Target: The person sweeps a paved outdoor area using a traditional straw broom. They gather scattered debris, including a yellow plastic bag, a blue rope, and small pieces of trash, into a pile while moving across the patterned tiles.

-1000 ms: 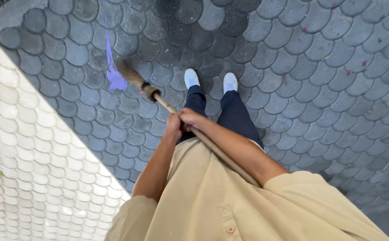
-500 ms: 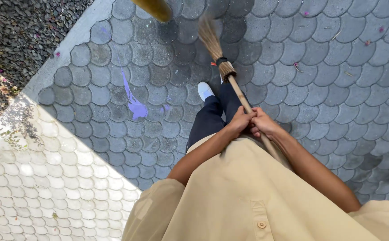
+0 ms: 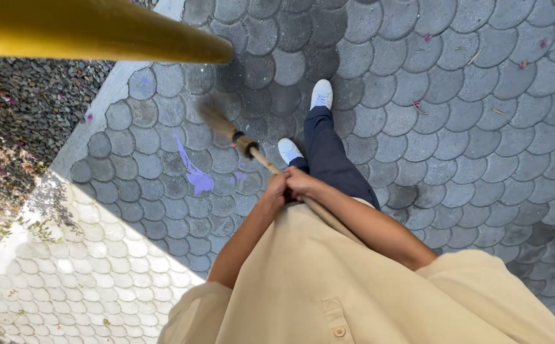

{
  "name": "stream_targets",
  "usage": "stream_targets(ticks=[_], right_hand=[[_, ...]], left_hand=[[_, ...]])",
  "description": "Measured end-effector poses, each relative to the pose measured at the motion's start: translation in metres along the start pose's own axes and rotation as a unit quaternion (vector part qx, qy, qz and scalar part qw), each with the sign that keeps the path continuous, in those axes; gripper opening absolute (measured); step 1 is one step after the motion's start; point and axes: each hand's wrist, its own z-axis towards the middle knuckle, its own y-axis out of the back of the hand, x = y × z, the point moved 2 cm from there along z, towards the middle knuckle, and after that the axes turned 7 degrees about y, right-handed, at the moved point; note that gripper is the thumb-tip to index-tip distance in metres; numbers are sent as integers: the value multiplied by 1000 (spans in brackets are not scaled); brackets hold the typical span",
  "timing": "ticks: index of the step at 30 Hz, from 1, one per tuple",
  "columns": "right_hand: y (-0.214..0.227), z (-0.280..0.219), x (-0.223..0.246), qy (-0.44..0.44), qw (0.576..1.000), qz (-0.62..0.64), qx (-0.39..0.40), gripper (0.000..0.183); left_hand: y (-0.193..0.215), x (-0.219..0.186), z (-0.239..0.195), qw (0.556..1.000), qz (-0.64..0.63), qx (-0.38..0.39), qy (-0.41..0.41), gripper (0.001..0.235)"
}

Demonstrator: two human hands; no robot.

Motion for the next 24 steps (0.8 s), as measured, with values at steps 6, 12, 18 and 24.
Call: stream_targets(ticks=[6, 12, 18, 24], right_hand=[[203, 34, 71, 32, 993, 91, -69, 61], [234, 22, 132, 28, 990, 114, -81, 62], [138, 9, 183, -13, 997, 62, 42, 69], [73, 85, 188, -18, 994, 104, 25, 59]], left_hand=[[-241, -110, -78, 969, 208, 115, -64, 69], [-281, -183, -119, 932, 301, 155, -132, 56], [-178, -244, -212, 978, 151, 97, -105, 52], [-112, -297, -137, 981, 176, 4, -80, 56]])
